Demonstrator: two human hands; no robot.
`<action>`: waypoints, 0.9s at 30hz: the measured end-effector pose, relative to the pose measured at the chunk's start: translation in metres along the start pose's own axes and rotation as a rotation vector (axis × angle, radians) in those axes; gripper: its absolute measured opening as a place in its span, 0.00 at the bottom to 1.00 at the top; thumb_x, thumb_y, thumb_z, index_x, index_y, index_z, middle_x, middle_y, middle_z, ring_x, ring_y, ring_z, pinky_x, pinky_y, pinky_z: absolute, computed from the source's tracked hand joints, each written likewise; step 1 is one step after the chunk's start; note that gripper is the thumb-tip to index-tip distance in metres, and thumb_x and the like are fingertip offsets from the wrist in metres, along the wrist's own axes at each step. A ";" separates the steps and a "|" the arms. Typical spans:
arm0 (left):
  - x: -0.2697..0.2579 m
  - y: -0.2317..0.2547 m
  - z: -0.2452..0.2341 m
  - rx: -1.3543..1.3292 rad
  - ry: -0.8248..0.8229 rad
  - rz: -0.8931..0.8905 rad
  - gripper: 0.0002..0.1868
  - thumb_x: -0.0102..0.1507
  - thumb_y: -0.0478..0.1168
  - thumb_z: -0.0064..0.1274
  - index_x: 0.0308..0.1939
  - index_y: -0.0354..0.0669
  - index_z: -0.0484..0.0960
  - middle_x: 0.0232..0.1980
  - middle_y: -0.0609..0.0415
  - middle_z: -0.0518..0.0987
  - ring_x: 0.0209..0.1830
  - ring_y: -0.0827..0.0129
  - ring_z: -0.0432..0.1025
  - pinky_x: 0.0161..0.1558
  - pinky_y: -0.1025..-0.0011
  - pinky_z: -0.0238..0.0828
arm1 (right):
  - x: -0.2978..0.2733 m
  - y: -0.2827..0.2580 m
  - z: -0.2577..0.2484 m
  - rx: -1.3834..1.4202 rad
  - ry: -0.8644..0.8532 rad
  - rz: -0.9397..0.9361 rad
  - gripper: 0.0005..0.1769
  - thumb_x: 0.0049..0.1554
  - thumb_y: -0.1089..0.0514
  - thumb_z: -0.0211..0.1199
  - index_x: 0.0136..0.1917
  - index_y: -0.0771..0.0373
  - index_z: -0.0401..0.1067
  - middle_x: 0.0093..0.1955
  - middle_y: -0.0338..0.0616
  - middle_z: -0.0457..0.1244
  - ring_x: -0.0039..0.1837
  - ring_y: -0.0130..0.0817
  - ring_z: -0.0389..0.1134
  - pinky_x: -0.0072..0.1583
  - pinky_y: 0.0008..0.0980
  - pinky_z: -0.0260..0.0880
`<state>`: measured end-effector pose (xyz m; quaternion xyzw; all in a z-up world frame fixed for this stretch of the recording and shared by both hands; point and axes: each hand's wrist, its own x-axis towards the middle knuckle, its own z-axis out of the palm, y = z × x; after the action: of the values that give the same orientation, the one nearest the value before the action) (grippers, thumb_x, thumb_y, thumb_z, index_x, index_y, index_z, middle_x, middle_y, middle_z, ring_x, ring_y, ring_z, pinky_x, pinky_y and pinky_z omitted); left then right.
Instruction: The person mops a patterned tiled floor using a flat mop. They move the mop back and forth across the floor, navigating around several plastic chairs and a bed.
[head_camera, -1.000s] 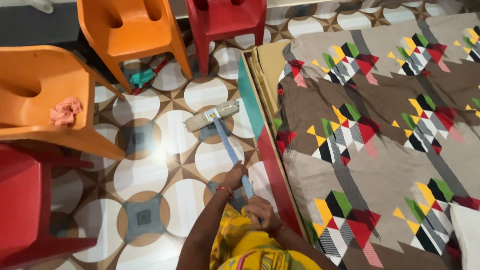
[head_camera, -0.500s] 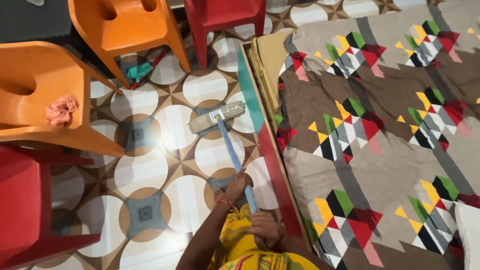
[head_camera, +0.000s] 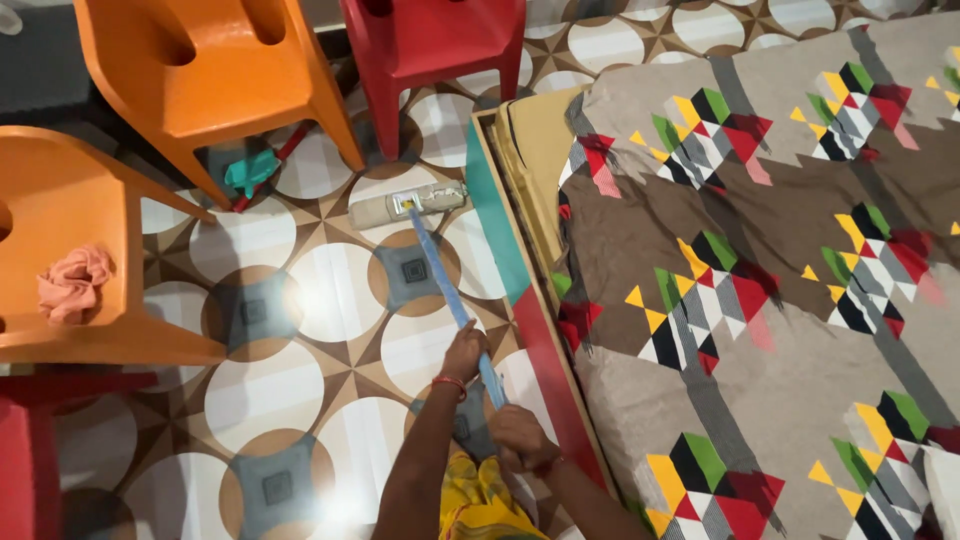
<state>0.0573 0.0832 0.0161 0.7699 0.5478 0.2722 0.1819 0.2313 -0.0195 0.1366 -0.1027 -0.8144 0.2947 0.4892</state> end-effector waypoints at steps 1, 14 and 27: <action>0.006 -0.006 -0.004 0.011 -0.028 0.000 0.06 0.52 0.30 0.57 0.27 0.47 0.83 0.43 0.50 0.80 0.66 0.50 0.68 0.71 0.62 0.60 | 0.004 0.005 0.001 -0.011 -0.018 0.034 0.06 0.50 0.69 0.53 0.42 0.70 0.69 0.41 0.55 0.62 0.43 0.51 0.66 0.49 0.47 0.69; -0.028 0.021 -0.014 -0.044 -0.032 0.082 0.09 0.49 0.28 0.59 0.29 0.45 0.81 0.39 0.51 0.80 0.52 0.60 0.74 0.79 0.61 0.52 | -0.004 -0.045 0.012 -0.020 0.076 0.106 0.05 0.54 0.66 0.55 0.43 0.69 0.70 0.36 0.50 0.61 0.39 0.47 0.64 0.48 0.43 0.70; -0.104 0.096 0.020 0.022 -0.198 0.149 0.08 0.48 0.31 0.59 0.30 0.46 0.85 0.40 0.46 0.81 0.56 0.50 0.73 0.61 0.60 0.70 | -0.013 -0.179 -0.032 0.030 0.157 0.103 0.09 0.51 0.73 0.49 0.39 0.71 0.71 0.32 0.49 0.61 0.34 0.43 0.64 0.42 0.40 0.70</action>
<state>0.1148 -0.0468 0.0330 0.8336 0.4713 0.2014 0.2060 0.2871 -0.1573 0.2415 -0.1596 -0.7628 0.3227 0.5371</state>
